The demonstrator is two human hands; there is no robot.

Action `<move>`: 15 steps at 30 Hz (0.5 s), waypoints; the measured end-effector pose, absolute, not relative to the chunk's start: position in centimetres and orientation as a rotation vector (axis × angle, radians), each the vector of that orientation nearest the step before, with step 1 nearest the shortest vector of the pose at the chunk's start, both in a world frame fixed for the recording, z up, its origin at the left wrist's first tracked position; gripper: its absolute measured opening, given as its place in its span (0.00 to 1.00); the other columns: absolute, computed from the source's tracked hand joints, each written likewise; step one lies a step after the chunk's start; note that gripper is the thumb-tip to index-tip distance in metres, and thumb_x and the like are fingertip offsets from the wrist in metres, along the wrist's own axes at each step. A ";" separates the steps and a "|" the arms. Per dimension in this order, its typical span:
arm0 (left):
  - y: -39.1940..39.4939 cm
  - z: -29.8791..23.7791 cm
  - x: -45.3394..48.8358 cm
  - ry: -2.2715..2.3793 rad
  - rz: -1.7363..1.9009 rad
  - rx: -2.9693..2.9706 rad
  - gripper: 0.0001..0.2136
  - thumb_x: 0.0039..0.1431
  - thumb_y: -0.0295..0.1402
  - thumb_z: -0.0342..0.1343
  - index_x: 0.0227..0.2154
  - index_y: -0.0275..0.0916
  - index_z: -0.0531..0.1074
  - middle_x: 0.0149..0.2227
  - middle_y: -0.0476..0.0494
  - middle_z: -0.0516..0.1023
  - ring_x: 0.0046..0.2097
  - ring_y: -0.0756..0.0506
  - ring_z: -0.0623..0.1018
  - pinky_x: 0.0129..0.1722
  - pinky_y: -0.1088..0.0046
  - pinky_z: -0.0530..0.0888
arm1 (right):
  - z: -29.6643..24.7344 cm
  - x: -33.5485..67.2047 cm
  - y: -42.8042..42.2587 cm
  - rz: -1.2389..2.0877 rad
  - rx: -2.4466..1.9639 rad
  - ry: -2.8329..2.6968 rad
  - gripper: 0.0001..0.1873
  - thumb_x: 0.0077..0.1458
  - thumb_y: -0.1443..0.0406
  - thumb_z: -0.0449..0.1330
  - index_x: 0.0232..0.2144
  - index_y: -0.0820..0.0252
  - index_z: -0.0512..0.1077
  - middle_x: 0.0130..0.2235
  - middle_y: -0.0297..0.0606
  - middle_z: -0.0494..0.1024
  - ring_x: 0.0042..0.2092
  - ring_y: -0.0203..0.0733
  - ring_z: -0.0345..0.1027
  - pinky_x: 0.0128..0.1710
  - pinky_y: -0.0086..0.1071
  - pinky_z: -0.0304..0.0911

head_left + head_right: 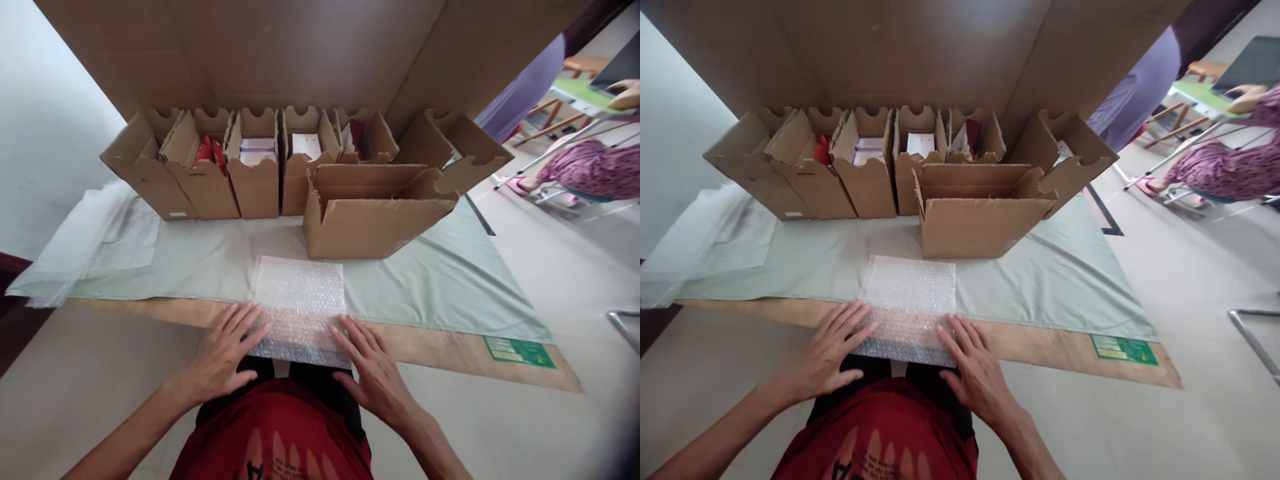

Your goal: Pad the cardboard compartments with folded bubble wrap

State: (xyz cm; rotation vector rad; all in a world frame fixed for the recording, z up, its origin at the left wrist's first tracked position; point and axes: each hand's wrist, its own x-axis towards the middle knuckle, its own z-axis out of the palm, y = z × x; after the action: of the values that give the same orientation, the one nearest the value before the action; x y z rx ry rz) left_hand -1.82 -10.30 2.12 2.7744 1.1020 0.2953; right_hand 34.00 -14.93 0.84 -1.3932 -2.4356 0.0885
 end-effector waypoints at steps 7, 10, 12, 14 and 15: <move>-7.7 2.2 -1.1 0.995 0.535 2.649 0.23 0.57 0.27 0.58 0.57 0.40 0.73 0.61 0.36 0.76 0.68 0.34 0.68 0.68 0.42 0.62 | 2.1 33.5 -12.4 0.453 -1.266 -2.242 0.19 0.63 0.69 0.54 0.51 0.52 0.78 0.52 0.43 0.82 0.55 0.50 0.75 0.55 0.46 0.69; -7.3 2.7 -1.1 0.962 0.727 2.483 0.13 0.62 0.28 0.55 0.48 0.41 0.78 0.53 0.38 0.82 0.62 0.36 0.75 0.63 0.49 0.69 | 3.1 33.5 -12.4 0.687 -1.403 -1.988 0.16 0.68 0.60 0.53 0.42 0.55 0.80 0.40 0.40 0.84 0.42 0.47 0.79 0.43 0.37 0.73; -6.9 2.9 -0.5 1.054 0.783 2.318 0.08 0.64 0.30 0.54 0.39 0.40 0.79 0.45 0.40 0.85 0.52 0.40 0.82 0.54 0.58 0.76 | 3.2 33.3 -12.1 0.756 -1.538 -1.816 0.20 0.68 0.54 0.53 0.33 0.57 0.80 0.31 0.39 0.82 0.33 0.44 0.76 0.33 0.33 0.70; -6.4 3.1 0.2 1.222 0.769 2.145 0.09 0.64 0.34 0.54 0.32 0.39 0.78 0.35 0.43 0.84 0.39 0.44 0.83 0.42 0.67 0.77 | 2.9 33.0 -11.6 0.777 -1.626 -1.679 0.22 0.66 0.51 0.54 0.31 0.59 0.79 0.27 0.37 0.78 0.29 0.42 0.72 0.29 0.32 0.66; -6.2 3.2 0.6 1.298 0.755 2.068 0.10 0.64 0.35 0.54 0.30 0.39 0.77 0.31 0.45 0.82 0.34 0.45 0.81 0.37 0.69 0.76 | 2.7 32.8 -11.4 0.782 -1.656 -1.626 0.21 0.64 0.51 0.55 0.33 0.59 0.79 0.27 0.36 0.77 0.28 0.42 0.71 0.28 0.32 0.65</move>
State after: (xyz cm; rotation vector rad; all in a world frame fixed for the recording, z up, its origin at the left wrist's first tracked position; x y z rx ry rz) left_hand 0.64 -6.20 3.25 2.0685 1.2981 0.7550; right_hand 32.80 -11.35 2.65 -1.6563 -1.6264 0.7818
